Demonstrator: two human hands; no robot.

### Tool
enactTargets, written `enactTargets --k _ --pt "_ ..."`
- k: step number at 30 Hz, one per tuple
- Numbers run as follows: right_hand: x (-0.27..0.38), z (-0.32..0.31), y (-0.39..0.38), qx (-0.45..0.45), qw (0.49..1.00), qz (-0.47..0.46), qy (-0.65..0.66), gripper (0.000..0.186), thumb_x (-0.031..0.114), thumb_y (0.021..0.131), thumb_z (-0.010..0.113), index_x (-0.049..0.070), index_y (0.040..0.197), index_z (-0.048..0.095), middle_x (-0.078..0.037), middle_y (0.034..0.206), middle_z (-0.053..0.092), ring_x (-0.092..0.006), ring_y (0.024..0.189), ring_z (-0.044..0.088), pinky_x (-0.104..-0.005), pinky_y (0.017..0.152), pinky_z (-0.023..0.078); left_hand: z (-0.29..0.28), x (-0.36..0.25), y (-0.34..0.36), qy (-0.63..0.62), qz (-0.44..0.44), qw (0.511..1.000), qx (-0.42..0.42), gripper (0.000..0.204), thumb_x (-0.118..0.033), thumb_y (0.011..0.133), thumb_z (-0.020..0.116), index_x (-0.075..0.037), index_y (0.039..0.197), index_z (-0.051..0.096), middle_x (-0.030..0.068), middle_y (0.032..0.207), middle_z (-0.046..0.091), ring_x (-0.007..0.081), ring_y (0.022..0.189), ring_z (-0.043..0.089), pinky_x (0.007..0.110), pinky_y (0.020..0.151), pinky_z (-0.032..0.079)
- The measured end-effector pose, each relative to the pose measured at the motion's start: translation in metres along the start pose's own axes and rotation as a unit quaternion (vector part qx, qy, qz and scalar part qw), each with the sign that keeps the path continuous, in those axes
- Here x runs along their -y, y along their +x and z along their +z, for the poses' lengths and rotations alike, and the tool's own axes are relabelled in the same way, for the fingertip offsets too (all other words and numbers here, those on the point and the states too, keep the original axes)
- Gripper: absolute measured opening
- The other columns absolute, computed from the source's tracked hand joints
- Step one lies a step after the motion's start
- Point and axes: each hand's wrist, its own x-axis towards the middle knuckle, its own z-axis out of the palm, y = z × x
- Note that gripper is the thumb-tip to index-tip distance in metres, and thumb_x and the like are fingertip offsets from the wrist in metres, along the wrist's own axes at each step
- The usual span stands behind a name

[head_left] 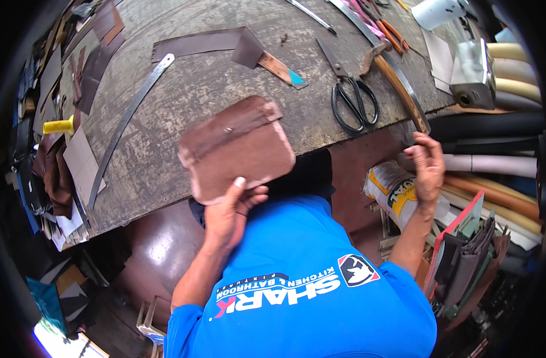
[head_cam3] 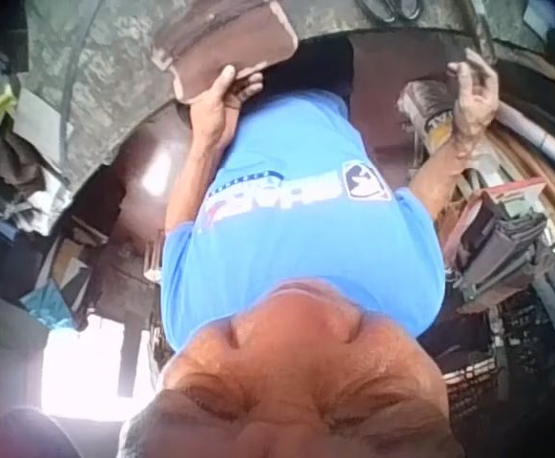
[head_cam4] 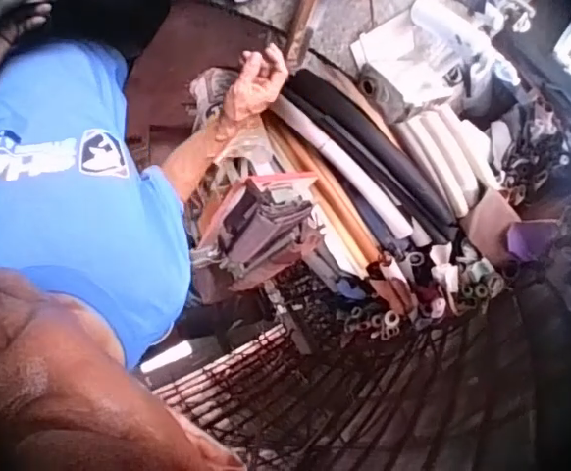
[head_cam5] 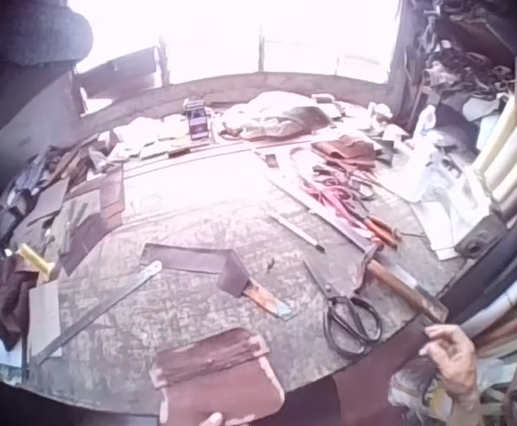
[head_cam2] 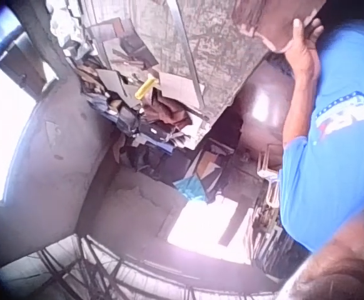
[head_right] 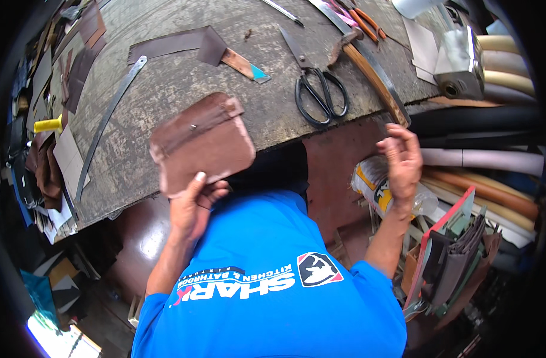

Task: The recorder is assembling and hammering a leather pouch with a zipper.

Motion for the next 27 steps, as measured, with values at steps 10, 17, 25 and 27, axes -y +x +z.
enactTargets --k 10,17,25,27 --pt "0.004 0.177 -0.074 -0.035 0.977 0.018 0.21 0.055 -0.007 0.089 0.069 0.005 0.137 0.045 -0.012 0.152 0.036 -0.0152 0.101 0.062 -0.0261 0.083 0.056 0.025 0.003 -0.001 0.254 -0.185 0.894 0.32 0.058 -0.04 0.107 0.048 0.006 0.144 0.046 0.0228 0.135 0.059 0.0293 0.128 0.055 0.043 0.113 0.04" --pt "-0.005 0.181 -0.074 -0.04 0.99 -0.075 0.111 0.063 -0.013 0.086 0.068 0.007 0.142 0.045 -0.011 0.152 0.037 -0.0118 0.096 0.06 -0.0211 0.077 0.055 0.029 -0.07 0.045 0.691 0.456 0.506 0.244 0.039 -0.008 0.086 0.071 -0.007 0.125 0.065 0.0136 0.13 0.062 0.0352 0.124 0.054 0.047 0.104 0.044" --pt "0.004 0.171 -0.077 -0.115 0.967 -0.179 -0.137 0.045 -0.007 0.089 0.066 0.001 0.13 0.05 -0.021 0.142 0.051 -0.018 0.096 0.065 -0.0277 0.081 0.057 0.012 -0.069 0.098 0.728 0.493 0.405 0.252 0.041 -0.01 0.089 0.065 -0.012 0.13 0.064 0.008 0.144 0.056 0.034 0.14 0.042 0.053 0.115 0.03" --pt "0.009 0.184 -0.081 -0.076 0.989 -0.126 0.029 0.027 -0.005 0.094 0.06 -0.001 0.118 0.049 -0.027 0.138 0.056 -0.0174 0.095 0.066 -0.0284 0.082 0.057 0.014 -0.068 0.1 0.724 0.494 0.408 0.255 0.041 -0.011 0.089 0.065 -0.012 0.131 0.064 0.0082 0.144 0.056 0.0342 0.141 0.042 0.053 0.115 0.03"
